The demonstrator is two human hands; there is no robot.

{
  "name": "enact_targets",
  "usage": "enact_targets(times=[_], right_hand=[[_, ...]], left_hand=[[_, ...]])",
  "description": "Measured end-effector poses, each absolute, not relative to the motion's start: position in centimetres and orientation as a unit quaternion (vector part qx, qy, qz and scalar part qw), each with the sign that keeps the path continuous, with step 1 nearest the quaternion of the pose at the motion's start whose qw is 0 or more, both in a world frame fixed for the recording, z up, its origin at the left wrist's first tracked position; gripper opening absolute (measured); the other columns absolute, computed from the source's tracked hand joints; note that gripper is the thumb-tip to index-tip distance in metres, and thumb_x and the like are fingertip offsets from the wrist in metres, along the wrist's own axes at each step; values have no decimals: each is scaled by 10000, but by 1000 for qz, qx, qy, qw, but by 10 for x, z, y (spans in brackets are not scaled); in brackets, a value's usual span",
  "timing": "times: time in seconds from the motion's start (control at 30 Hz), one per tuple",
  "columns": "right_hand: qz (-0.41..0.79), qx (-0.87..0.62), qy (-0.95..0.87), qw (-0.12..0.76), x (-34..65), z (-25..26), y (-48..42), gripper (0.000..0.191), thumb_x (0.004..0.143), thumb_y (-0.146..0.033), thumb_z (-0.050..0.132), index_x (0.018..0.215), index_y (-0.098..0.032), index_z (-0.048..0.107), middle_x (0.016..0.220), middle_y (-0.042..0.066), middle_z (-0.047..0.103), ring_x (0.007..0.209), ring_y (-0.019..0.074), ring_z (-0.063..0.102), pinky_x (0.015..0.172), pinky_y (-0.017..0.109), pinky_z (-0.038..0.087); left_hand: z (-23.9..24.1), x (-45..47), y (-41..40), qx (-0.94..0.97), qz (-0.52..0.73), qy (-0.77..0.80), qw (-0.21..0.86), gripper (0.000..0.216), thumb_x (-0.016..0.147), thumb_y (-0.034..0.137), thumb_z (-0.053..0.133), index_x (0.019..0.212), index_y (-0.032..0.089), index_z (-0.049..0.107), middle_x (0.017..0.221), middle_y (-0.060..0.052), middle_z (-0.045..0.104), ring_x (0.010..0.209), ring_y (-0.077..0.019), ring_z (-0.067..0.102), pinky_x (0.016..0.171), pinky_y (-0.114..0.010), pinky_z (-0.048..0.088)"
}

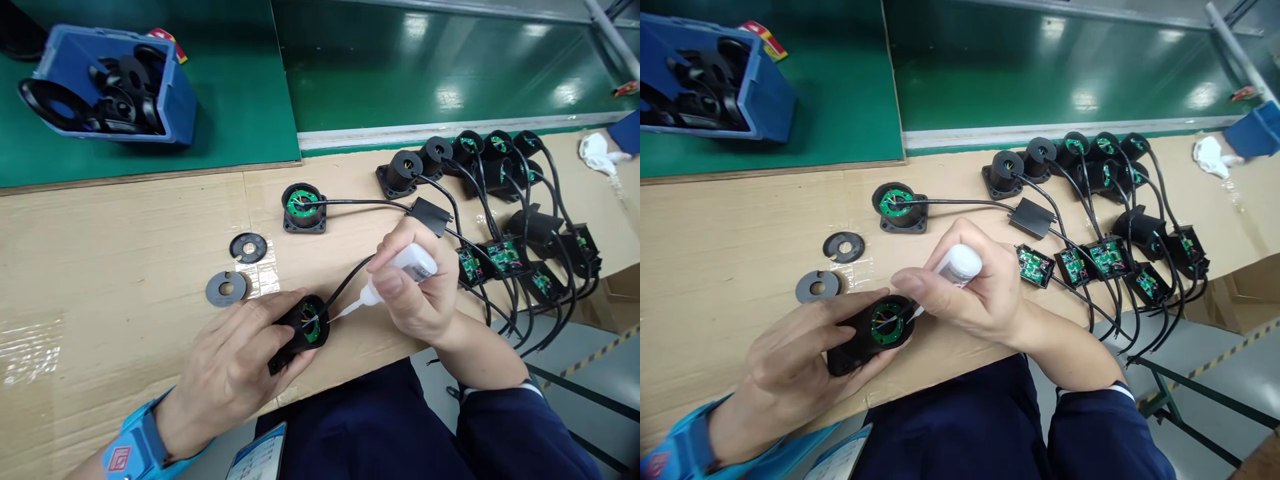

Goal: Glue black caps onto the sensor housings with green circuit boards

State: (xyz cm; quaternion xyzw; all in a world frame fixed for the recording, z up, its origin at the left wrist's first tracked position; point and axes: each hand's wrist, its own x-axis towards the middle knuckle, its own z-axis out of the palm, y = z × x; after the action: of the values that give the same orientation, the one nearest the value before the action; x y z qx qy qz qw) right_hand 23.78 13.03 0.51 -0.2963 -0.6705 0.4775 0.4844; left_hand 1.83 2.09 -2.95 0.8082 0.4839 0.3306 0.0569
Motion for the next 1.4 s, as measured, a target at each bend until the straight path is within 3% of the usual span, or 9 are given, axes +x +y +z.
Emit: enact_targets(times=[0.33,0.77,1.23,1.4], right_hand=[[451,-312,-707,447,238,14,128,275,951,-405,778,776,-247,638,677,-57,610,493,70,470,454,221,402],[434,-253,-737,453,235,10,132,268,957,-338,785,806,-229,592,638,-83,568,477,55,466,424,203,360],[426,-243,-739,461,236,10,132,287,970,-332,785,812,-206,581,616,-96,565,468,25,458,427,161,362],[394,-242,-756,464,235,9,132,300,942,-329,823,807,-207,585,632,-87,551,470,40,469,428,183,381]], left_hand=[[-26,21,22,808,329,486,57,276,952,215,763,1048,239,506,1213,-133,781,1079,-222,767,792,-346,614],[-26,21,23,806,346,478,58,234,973,241,748,1020,209,521,1190,-142,774,1076,-198,753,807,-308,590],[-27,20,23,794,356,485,92,337,897,236,830,1019,195,518,1171,-146,776,985,-188,772,780,-294,605],[-30,22,20,774,369,500,122,412,894,287,833,1099,189,489,1197,-142,777,1033,-200,788,853,-307,651]])
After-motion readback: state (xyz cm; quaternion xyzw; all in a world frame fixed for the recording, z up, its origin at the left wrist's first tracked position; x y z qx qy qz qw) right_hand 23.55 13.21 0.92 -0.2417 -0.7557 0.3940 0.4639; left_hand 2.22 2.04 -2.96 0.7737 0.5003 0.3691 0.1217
